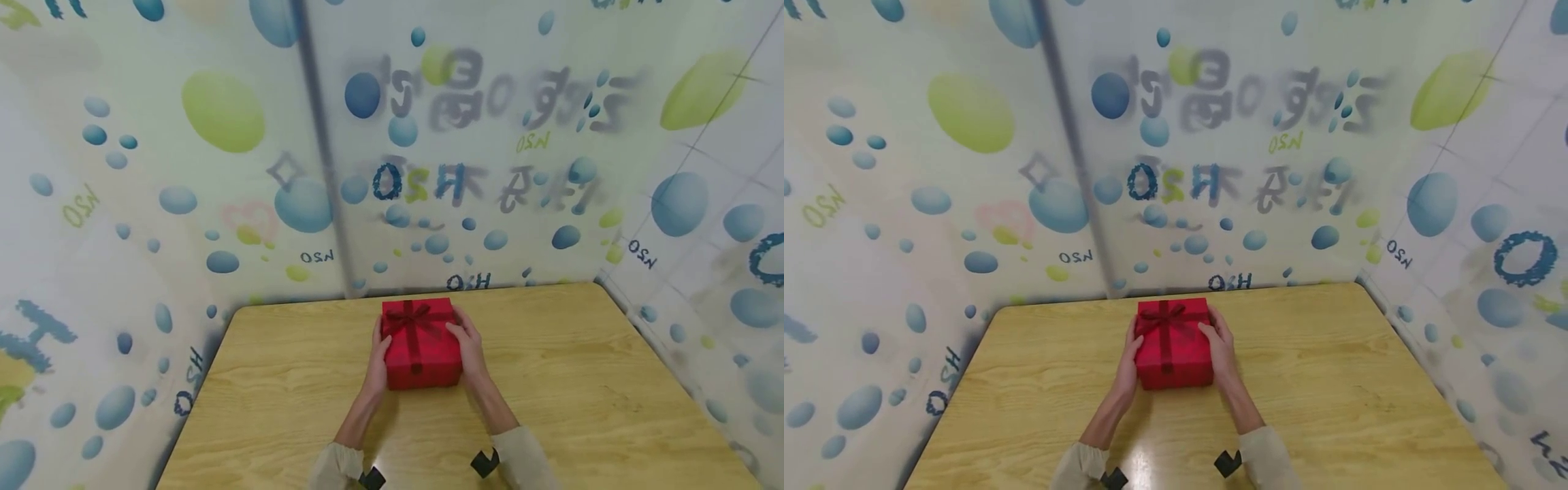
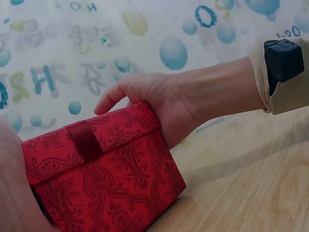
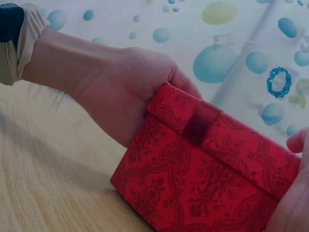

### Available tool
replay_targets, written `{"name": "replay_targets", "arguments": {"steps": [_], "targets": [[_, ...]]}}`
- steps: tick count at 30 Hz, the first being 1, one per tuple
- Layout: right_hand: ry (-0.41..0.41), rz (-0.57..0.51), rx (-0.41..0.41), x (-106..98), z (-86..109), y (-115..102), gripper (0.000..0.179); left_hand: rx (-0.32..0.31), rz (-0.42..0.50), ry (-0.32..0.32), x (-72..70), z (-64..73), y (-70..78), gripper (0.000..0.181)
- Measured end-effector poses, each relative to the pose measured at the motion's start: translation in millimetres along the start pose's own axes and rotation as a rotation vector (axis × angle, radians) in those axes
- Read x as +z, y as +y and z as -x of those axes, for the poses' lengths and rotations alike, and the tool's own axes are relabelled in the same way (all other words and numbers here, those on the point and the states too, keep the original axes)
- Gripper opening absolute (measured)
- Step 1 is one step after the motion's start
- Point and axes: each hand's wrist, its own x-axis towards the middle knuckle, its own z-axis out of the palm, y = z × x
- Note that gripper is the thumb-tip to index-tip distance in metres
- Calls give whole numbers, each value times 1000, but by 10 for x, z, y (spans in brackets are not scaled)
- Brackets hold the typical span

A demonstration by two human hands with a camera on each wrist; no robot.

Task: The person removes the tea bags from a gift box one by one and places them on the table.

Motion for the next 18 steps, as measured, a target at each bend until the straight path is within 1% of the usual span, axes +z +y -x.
{"name": "replay_targets", "arguments": {"steps": [6,14,18], "targets": [[-5,36,-6,4,-6,-77,58,-3,7,-12,31,-18,72,64],[-29,76,-64,1,-4,-173,57,3,17,-7,63,-11,139,63],[-27,94,-91,30,9,-228,57,24,19,-8,57,18,171,64]]}}
